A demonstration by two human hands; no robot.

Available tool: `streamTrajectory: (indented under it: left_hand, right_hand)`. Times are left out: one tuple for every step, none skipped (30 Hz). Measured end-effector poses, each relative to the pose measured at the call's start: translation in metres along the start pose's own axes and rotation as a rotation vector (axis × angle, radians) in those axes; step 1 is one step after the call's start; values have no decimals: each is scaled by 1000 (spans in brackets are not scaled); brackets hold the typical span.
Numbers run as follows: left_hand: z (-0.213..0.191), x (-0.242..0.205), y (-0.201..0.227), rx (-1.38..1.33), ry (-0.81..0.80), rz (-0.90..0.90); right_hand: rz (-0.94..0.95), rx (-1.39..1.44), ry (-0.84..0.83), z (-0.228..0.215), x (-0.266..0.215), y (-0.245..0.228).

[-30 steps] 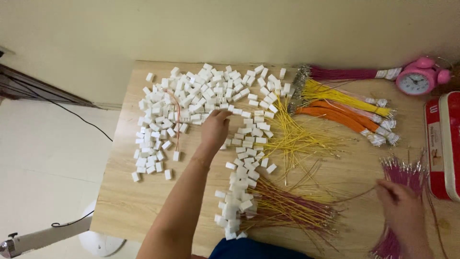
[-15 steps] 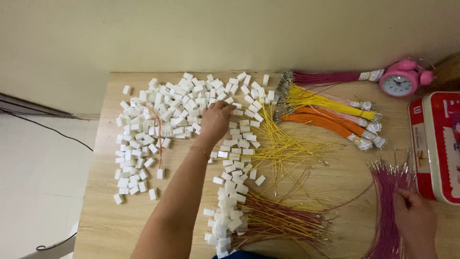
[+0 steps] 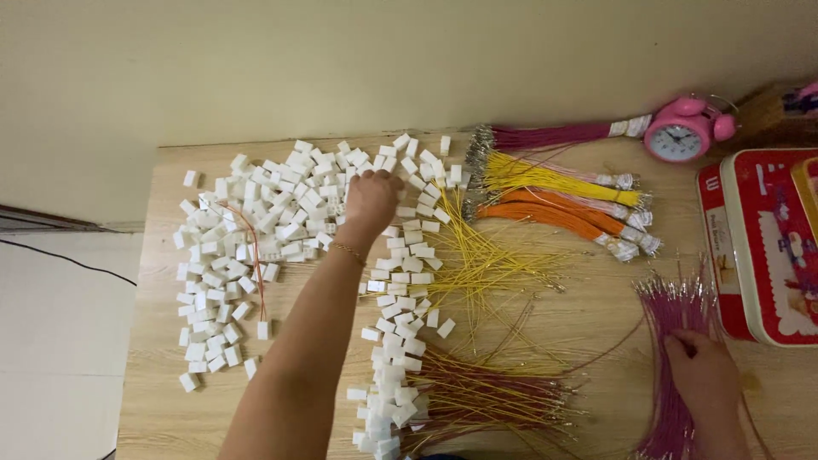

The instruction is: Manually insert colored wires into white plastic connectors to create wire harnesses.

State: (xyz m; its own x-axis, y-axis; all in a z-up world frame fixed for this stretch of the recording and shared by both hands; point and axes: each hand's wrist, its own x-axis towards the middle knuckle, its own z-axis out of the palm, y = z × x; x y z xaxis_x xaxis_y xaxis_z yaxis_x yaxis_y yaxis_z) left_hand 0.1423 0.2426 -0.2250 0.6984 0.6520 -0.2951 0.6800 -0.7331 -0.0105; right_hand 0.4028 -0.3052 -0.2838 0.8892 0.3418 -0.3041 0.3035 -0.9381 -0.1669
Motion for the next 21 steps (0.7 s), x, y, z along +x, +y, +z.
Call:
streamTrajectory:
  left_hand:
    - [-4, -2, -3, 0, -2, 2]
    - [-9, -3, -6, -112, 46, 46]
    - [-15, -4, -10, -225, 94, 90]
    - [-21, -6, -9, -223, 97, 88]
    - [-28, -9, -7, -190, 77, 81]
    - [-37, -10, -7, -155, 61, 73]
    - [-38, -4, -6, -152, 68, 71]
    - [-40, 5, -2, -131, 42, 80]
    - [-43, 15, 3, -110, 16, 88]
    - [-43, 25, 11, -110, 28, 93]
    - [-42, 36, 19, -117, 58, 80]
    - [-40, 46, 29, -123, 81, 73]
    - [-34, 58, 36, -123, 87, 84]
    - [-28, 72, 46, -129, 98, 39]
    - [-21, 87, 58, -136, 109, -6]
    - [-7, 105, 57, -145, 103, 32]
    - [8, 124, 59, -11, 50, -19]
    - [29, 140, 70, 126, -8, -54]
    - [30, 142, 70, 119, -20, 1]
    - [36, 143, 70, 114, 30, -13]
    - [42, 146, 70, 106, 79, -27]
  right_hand:
    - [2, 0, -1, -3, -3, -4]
    - [29, -16, -2, -5, -3, -10]
    - [55, -31, -2, -7, -5, -15]
    - [53, -28, 0, -11, -5, -20]
    - [60, 0, -11, -15, -5, -26]
    - [65, 31, -19, -18, -4, -33]
    - [61, 37, -14, -11, -4, -29]
    - [63, 1, -7, -7, 1, -23]
    - [64, -34, 0, -2, 6, -18]
    - [66, -30, 11, 0, 7, -16]
    - [37, 9, 35, 3, 9, -14]
    - [16, 48, 54, 6, 6, -10]
    - [25, 50, 63, 11, 9, -9]
    - [41, 17, 77, 15, 8, -5]
    - [58, -15, 91, 20, 9, 0]
    - [96, -24, 101, 6, 0, -15]
    - [43, 29, 140, -6, -6, -30]
    - [8, 76, 176, -19, -20, -36]
    - [62, 60, 181, -42, -28, -64]
    - [142, 201, 137, -69, -40, -90]
    - [220, 346, 102, -99, -54, -116]
